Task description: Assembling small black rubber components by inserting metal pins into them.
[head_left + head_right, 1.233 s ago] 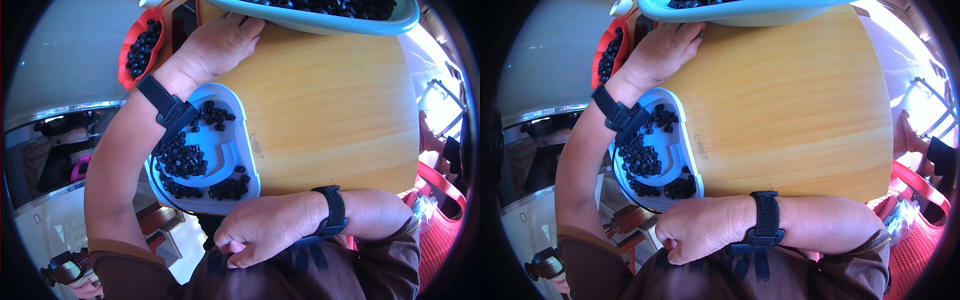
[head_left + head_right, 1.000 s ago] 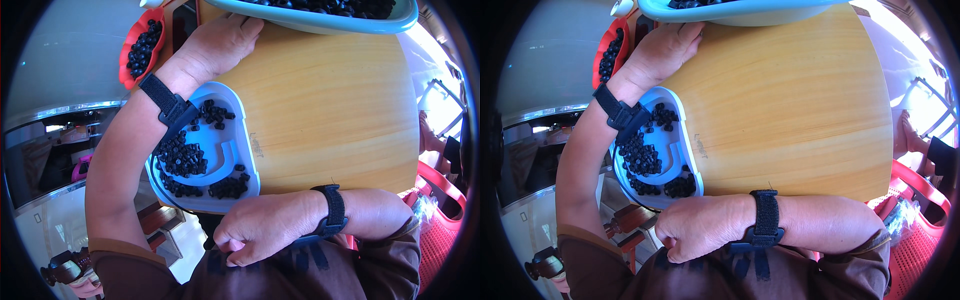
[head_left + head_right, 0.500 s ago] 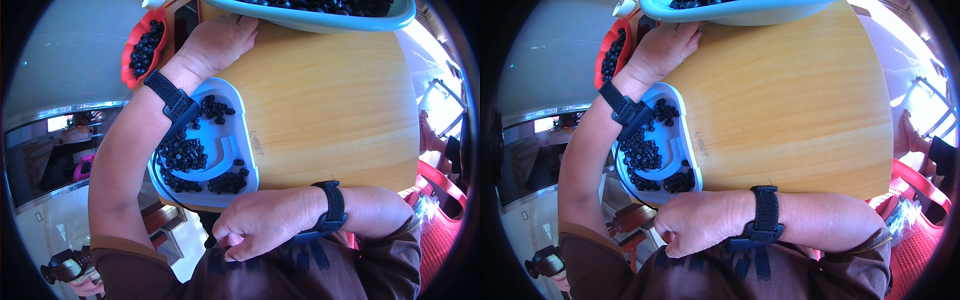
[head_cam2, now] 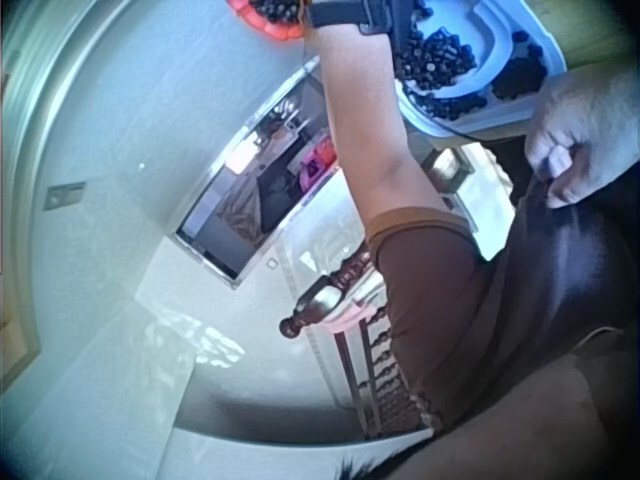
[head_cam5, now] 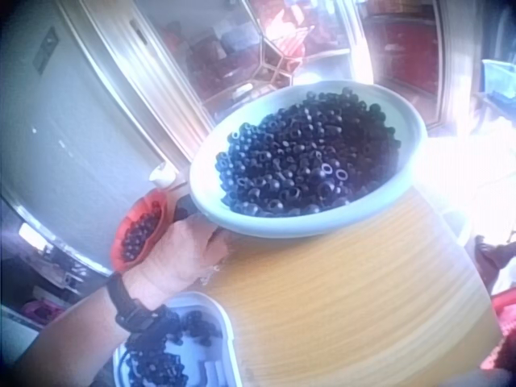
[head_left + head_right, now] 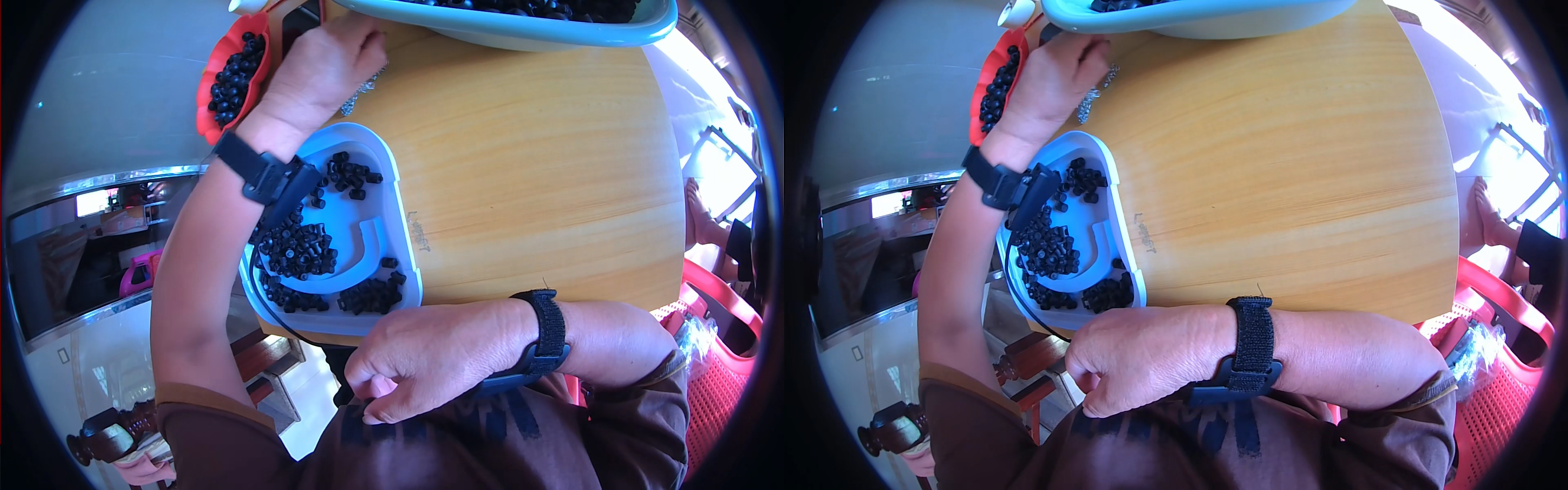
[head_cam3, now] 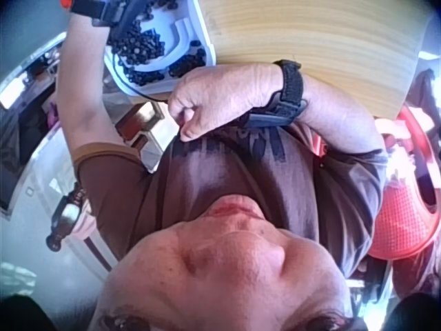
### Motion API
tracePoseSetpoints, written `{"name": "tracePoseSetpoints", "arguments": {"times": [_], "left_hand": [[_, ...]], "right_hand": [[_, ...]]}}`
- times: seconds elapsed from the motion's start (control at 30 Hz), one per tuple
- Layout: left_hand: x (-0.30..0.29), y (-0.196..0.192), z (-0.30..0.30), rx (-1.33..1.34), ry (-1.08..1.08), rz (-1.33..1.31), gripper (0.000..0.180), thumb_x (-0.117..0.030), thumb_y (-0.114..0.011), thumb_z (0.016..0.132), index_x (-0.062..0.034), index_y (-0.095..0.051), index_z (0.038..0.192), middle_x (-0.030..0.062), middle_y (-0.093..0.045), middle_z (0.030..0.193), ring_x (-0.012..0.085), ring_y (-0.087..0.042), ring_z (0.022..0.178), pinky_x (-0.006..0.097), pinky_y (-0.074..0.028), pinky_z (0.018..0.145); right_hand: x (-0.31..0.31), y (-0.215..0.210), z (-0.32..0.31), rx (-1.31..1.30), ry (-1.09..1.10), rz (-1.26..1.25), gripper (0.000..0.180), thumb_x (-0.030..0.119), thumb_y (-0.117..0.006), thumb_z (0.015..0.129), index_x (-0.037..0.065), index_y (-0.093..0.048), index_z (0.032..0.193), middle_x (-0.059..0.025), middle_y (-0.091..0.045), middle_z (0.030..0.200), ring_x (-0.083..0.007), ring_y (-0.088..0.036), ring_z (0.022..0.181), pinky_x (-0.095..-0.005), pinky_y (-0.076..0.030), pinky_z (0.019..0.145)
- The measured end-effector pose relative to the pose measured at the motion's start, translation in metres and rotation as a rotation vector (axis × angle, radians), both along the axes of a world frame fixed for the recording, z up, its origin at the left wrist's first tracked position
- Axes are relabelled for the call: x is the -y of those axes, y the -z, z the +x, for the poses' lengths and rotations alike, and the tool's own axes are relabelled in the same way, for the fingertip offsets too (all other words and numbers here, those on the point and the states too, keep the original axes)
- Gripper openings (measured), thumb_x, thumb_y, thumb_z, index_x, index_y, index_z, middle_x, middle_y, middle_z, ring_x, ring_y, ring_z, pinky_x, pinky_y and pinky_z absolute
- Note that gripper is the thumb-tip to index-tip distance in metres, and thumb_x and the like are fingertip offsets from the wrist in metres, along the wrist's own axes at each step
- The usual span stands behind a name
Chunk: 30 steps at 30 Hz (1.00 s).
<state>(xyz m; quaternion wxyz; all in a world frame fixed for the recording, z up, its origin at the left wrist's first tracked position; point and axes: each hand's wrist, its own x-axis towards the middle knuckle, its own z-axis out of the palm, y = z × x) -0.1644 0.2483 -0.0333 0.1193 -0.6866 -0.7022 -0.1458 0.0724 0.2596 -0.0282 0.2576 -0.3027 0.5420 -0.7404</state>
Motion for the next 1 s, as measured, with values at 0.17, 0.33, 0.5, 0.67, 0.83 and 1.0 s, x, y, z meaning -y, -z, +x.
{"name": "tracePoseSetpoints", "arguments": {"times": [0.17,0.33,0.5,0.67,0.83,1.0], "left_hand": [[0.035,-0.041,0.018,0.318,-0.245,-0.061,0.011,-0.013,-0.055,0.088,-0.0025,-0.053,0.091,0.0081,-0.056,0.072,0.0195,-0.056,0.061,0.031,-0.046,0.059],[0.073,-0.066,0.059,0.398,-0.321,-0.172,0.015,-0.015,-0.057,0.089,-0.0008,-0.054,0.085,0.008,-0.054,0.075,0.0176,-0.053,0.06,0.028,-0.044,0.057],[0.087,-0.073,0.068,0.422,-0.208,-0.292,0.015,-0.013,-0.056,0.089,0.0018,-0.057,0.09,0.0108,-0.055,0.08,0.021,-0.056,0.071,0.028,-0.045,0.064],[0.055,-0.074,0.055,0.24,-0.115,-0.252,0.012,-0.01,-0.055,0.085,0.0025,-0.056,0.087,0.015,-0.054,0.078,0.0298,-0.054,0.07,0.036,-0.044,0.063],[0.033,-0.057,0.041,0.171,-0.276,-0.504,0.026,-0.022,-0.059,0.085,0.0033,-0.055,0.091,0.0132,-0.056,0.076,0.0223,-0.055,0.068,0.031,-0.043,0.063],[0.023,-0.042,0.033,0.103,-0.403,-0.676,0.046,-0.037,-0.061,0.081,0.0054,-0.053,0.094,0.0179,-0.057,0.069,0.027,-0.057,0.064,0.035,-0.044,0.059]], "right_hand": [[0.003,0.002,0.0,-0.009,0.017,0.002,0.022,0.018,-0.062,0.074,-0.003,-0.061,0.08,-0.0189,-0.063,0.079,-0.0328,-0.062,0.077,-0.0396,-0.048,0.069],[0.001,0.003,-0.001,0.004,0.01,0.0,0.021,0.018,-0.061,0.075,-0.002,-0.061,0.08,-0.0179,-0.063,0.077,-0.0333,-0.061,0.076,-0.0402,-0.047,0.068],[0.006,-0.001,0.001,0.029,0.1,-0.038,0.019,0.018,-0.061,0.077,0.0,-0.061,0.083,-0.0169,-0.062,0.074,-0.0314,-0.061,0.071,-0.0393,-0.048,0.065],[0.008,0.002,-0.001,0.092,0.303,-0.154,0.017,0.016,-0.063,0.079,0.0,-0.062,0.083,-0.0142,-0.061,0.068,-0.0277,-0.062,0.064,-0.0342,-0.048,0.059],[0.004,0.003,-0.003,0.065,0.362,-0.033,0.016,0.016,-0.064,0.079,0.001,-0.06,0.081,-0.0138,-0.06,0.07,-0.0263,-0.062,0.066,-0.0339,-0.048,0.059],[0.002,0.002,-0.001,0.026,0.323,0.047,0.016,0.017,-0.063,0.081,0.001,-0.058,0.081,-0.0141,-0.059,0.073,-0.0267,-0.062,0.069,-0.0345,-0.048,0.06]]}}
